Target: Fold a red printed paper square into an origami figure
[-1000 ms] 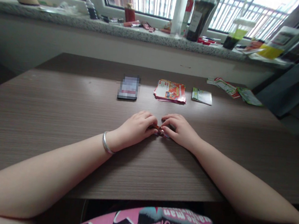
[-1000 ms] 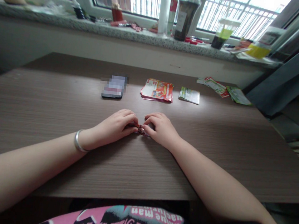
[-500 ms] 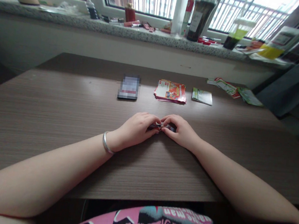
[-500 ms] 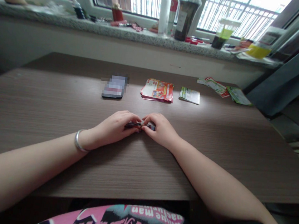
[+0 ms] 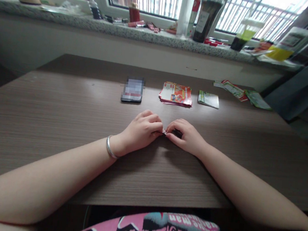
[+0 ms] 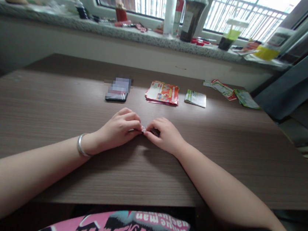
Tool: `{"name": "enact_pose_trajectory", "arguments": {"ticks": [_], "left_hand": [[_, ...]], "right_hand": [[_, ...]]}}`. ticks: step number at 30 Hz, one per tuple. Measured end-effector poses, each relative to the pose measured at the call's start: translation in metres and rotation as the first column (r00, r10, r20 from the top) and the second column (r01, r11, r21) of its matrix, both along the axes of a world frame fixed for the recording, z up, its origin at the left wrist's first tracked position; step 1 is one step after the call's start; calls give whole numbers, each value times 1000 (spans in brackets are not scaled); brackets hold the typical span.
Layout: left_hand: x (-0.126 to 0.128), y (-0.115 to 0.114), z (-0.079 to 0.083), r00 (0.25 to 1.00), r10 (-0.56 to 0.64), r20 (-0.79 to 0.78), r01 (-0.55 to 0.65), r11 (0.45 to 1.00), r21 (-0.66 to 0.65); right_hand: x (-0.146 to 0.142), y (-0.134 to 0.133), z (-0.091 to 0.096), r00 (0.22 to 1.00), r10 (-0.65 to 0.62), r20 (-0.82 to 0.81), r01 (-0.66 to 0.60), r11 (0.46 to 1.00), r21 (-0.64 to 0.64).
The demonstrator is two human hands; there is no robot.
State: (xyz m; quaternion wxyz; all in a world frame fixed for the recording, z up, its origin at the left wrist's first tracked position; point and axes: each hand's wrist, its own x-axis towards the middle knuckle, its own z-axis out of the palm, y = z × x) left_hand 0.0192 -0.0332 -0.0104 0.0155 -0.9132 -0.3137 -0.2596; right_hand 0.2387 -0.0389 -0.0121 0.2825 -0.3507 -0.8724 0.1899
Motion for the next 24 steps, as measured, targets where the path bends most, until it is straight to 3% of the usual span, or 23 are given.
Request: {"name": "enact_pose_trajectory", "arguments": {"ticks": [10,18,24], "left_hand": [[-5,8,-9,993,-113,45,120,973,-196],[-6,7,-1,991,-131,-19,125,973,-194],[-9,9,-3,985,-168,-37,164,981,-103]], "right_hand": [[6,7,-9,998,0,68,-8,992,130],[10,6,-6,968,-28,248,-48,955,294],[11,5,-1,941,-21,337,-106,930,353]]}}
